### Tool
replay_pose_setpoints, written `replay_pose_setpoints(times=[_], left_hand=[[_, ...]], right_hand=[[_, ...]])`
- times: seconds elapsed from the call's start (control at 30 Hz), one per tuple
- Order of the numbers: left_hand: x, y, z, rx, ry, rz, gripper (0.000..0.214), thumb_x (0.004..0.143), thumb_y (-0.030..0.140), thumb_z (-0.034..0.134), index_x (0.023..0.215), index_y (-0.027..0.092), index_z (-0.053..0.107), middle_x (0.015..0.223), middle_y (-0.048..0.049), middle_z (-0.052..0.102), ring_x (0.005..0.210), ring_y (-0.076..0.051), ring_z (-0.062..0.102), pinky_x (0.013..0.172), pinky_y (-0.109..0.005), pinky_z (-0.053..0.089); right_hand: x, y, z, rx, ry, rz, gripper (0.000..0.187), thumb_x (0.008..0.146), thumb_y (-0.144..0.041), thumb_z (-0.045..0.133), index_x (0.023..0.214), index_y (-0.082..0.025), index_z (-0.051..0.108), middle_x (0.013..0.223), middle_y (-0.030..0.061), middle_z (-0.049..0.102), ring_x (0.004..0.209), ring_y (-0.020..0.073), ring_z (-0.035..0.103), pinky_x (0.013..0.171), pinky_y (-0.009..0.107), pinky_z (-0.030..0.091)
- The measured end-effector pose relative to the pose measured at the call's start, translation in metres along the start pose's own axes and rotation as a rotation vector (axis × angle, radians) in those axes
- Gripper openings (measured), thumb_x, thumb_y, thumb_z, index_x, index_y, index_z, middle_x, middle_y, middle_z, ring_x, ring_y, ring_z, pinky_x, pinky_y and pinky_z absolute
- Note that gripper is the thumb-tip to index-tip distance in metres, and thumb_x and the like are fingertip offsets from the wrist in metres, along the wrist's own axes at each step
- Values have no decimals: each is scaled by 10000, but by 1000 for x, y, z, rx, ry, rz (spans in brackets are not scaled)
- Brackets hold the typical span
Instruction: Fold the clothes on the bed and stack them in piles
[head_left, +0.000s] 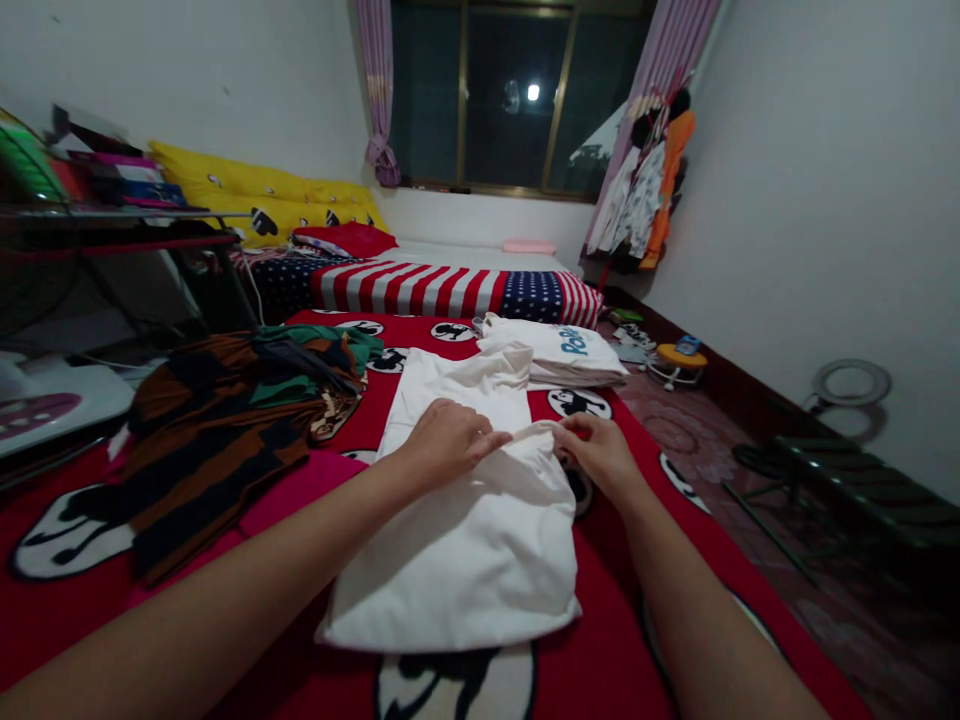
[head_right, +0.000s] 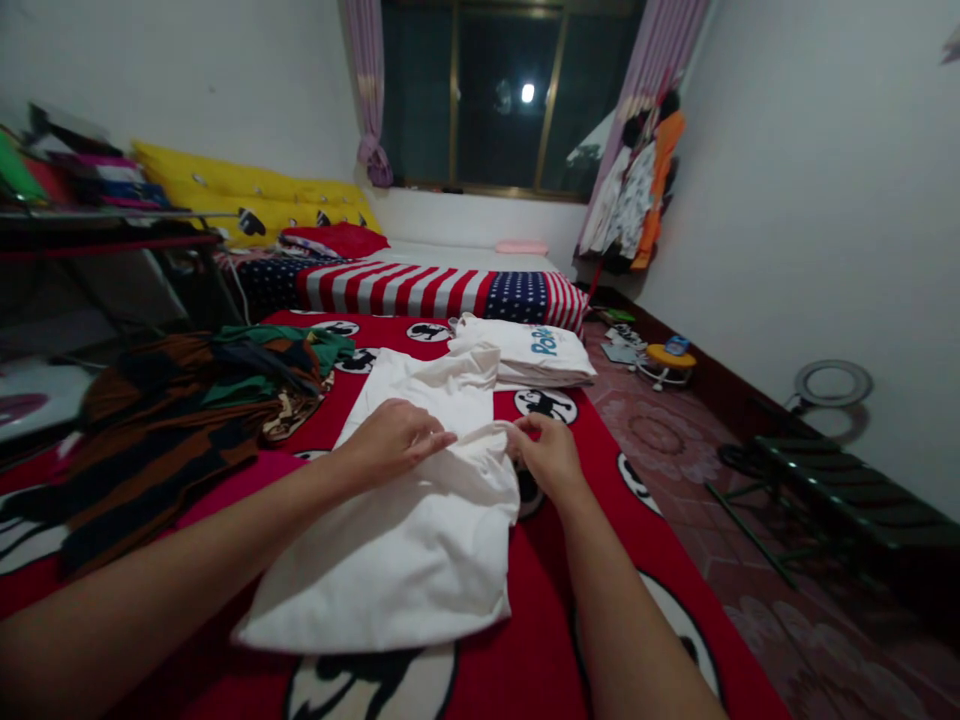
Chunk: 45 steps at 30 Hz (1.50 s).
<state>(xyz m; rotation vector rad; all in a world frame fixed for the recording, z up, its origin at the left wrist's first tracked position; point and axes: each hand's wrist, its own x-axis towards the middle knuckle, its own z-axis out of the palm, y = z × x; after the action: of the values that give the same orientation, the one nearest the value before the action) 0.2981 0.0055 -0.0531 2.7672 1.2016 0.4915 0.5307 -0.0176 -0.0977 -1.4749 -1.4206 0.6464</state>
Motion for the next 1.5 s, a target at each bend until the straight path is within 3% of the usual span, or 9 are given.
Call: replay_pose_setpoints(times=[0.13,0.37,0.7,0.83,0.93,1.07,1.2,1.37,1.5], left_hand=[[-5,-6,-6,-4,48,-55,514,955,453,352,772,148,723,776,-115,684,730,-215,607,662,-289,362],[5,-6,-5,-474,-119,-118,513,796,638,538,933,181,727,781,-46,697,713,-193,615,609,-246,386],[4,8,-9,-649,-45,-60,293,713,407,689,636,143,586,598,22,529,564,-117,498,528,-214,354],[-1,4,-25,-1085,-35,-123,377,683,466,744,828,135,636,748,-15,642,663,-150,598,591,-231,444],[-7,-3,-34,-1235,163,-197,438,656,459,788,924,142,647,855,-35,683,741,-163,629,645,-233,479],[-13,-13,-37,-1206,368,-231,415,645,433,811,888,147,634,839,-26,685,722,-151,623,627,-213,485],[-17,-15,-41,-1090,445,-188,417,635,420,819,877,143,624,801,-21,676,690,-151,623,590,-204,487],[-27,-8,-56,-1022,406,-128,581,638,378,824,1112,179,555,789,-18,688,658,-170,655,556,-213,512],[-41,-8,-65,-984,399,-36,674,689,277,800,1283,218,487,778,-5,687,655,-148,651,571,-202,511]], right_hand=[[-3,-18,8,254,267,-102,340,771,-505,651,818,-173,592,636,-18,595,441,98,511,401,213,431],[-13,-41,16,359,250,-215,339,790,-506,664,823,-175,601,595,-38,559,425,93,504,398,209,421],[-15,-48,13,384,446,-274,242,811,-408,659,825,-169,626,725,19,649,563,129,587,522,243,497],[-7,-40,18,486,335,-227,339,755,-383,708,1001,-185,587,1029,62,661,795,164,663,701,292,548],[-6,-39,19,491,261,-182,398,740,-415,715,1036,-189,574,1098,75,640,816,166,662,652,266,530],[-16,-51,15,397,122,-228,324,827,-476,621,870,-156,643,838,48,673,628,117,598,566,226,461],[-24,-60,20,294,-148,-279,418,841,-560,568,861,-153,662,827,51,672,646,133,602,596,242,462],[-19,-47,34,117,-189,-86,441,825,-579,557,913,-158,653,879,63,670,771,174,615,593,240,452],[-21,-41,35,285,-509,50,477,725,-520,691,1027,-156,631,889,59,686,741,161,623,603,236,452]])
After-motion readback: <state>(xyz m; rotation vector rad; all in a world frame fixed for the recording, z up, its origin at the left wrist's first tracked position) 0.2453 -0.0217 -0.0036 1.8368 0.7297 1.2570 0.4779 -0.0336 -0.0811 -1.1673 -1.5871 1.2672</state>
